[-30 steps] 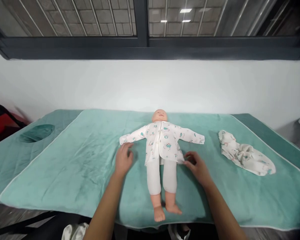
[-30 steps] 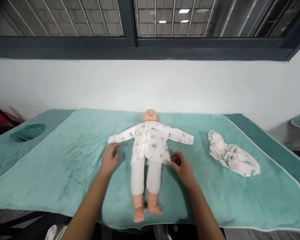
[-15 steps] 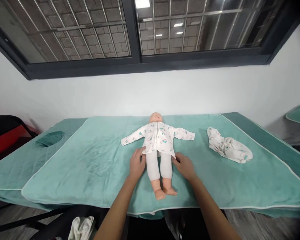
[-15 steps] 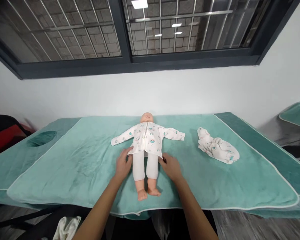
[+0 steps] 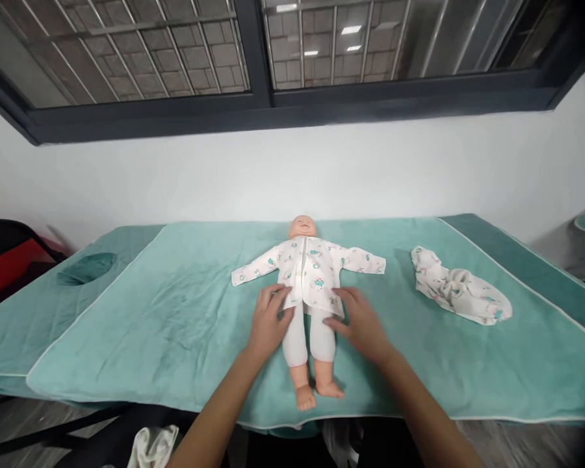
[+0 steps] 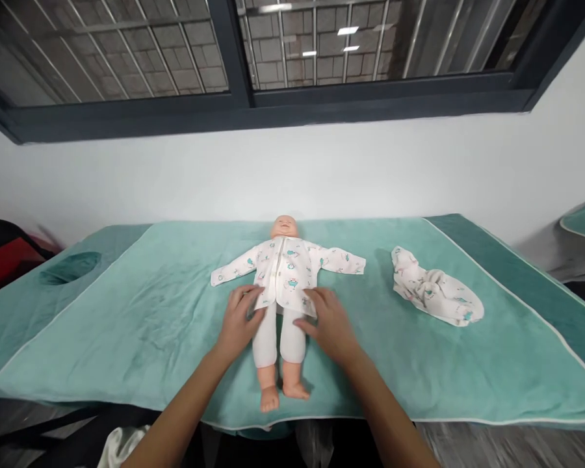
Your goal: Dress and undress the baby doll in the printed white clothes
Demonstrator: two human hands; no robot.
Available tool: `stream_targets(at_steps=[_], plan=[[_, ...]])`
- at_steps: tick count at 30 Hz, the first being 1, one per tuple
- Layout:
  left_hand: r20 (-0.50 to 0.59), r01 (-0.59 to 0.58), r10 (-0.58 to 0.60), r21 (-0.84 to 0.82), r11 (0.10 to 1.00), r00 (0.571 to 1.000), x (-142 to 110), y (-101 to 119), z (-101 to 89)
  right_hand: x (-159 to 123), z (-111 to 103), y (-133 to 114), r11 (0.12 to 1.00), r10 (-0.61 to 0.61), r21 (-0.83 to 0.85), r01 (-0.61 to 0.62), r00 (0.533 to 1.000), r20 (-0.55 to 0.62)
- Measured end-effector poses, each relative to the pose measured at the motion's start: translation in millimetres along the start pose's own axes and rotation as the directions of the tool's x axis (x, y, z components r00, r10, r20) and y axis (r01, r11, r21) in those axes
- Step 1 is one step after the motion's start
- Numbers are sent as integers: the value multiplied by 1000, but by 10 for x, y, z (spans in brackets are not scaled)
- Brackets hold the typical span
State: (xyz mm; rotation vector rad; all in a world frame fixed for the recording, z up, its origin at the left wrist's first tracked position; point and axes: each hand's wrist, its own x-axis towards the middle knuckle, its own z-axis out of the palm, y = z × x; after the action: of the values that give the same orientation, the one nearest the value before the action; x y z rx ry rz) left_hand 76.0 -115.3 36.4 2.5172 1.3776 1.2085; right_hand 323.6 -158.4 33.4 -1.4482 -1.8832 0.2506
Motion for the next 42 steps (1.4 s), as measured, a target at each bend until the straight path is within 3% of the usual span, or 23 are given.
stream_targets(at_steps=[2, 5, 9, 12, 15, 18, 20, 24, 28, 30, 32, 34, 36, 42], plan=[[-6, 17, -17, 24, 1000, 1000, 72, 46, 61, 87, 79, -151, 994, -92, -67, 92, 996, 0], [-10, 9, -9, 38, 999, 1000, 113, 149, 116, 190, 138, -285, 989, -67, -134, 62, 997, -38], [62, -42, 42, 3, 999, 997, 62, 253, 89, 167, 50, -201, 993, -118, -7, 118, 992, -55], [144, -59, 79, -140, 988, 986, 33, 245, 4, 113, -88, -81, 984, -148, 111, 138, 986, 79], [148, 79, -32, -320, 944, 988, 141, 169, -82, 213, -211, -34, 982, -108, 174, 79, 981, 161], [112, 285, -262, -399, 871, 958, 490, 34, -78, 559, -219, -69, 975, 7, 220, -23, 997, 70], [76, 347, -347, -408, 845, 935, 844, -83, 10, 898, -130, -111, 976, 77, 204, -79, 997, 17], [79, 360, -355, -341, 868, 931, 1569, -314, 328, 1619, 162, -141, 967, 254, -44, -252, 967, 31], [244, 390, -335, -234, 890, 910, 1910, -449, 595, 2095, 335, 18, 942, 308, -195, -275, 936, 168], [256, 390, -335, -207, 897, 907, 1920, -479, 649, 2197, 359, 147, 960, 272, -121, -253, 945, 181], [210, 370, -326, -226, 901, 922, 1887, -487, 652, 2228, 373, 255, 953, 271, 95, -288, 950, 157], [192, 364, -322, -265, 893, 927, 1858, -479, 626, 2218, 402, 308, 863, 309, 375, -338, 941, 137], [207, 398, -348, -307, 864, 914, 1848, -465, 599, 2196, 447, 303, 764, 344, 534, -361, 929, 136], [265, 545, -487, -558, 626, 832, 1851, -438, 614, 2167, 518, 252, 681, 327, 644, -349, 931, 159]])
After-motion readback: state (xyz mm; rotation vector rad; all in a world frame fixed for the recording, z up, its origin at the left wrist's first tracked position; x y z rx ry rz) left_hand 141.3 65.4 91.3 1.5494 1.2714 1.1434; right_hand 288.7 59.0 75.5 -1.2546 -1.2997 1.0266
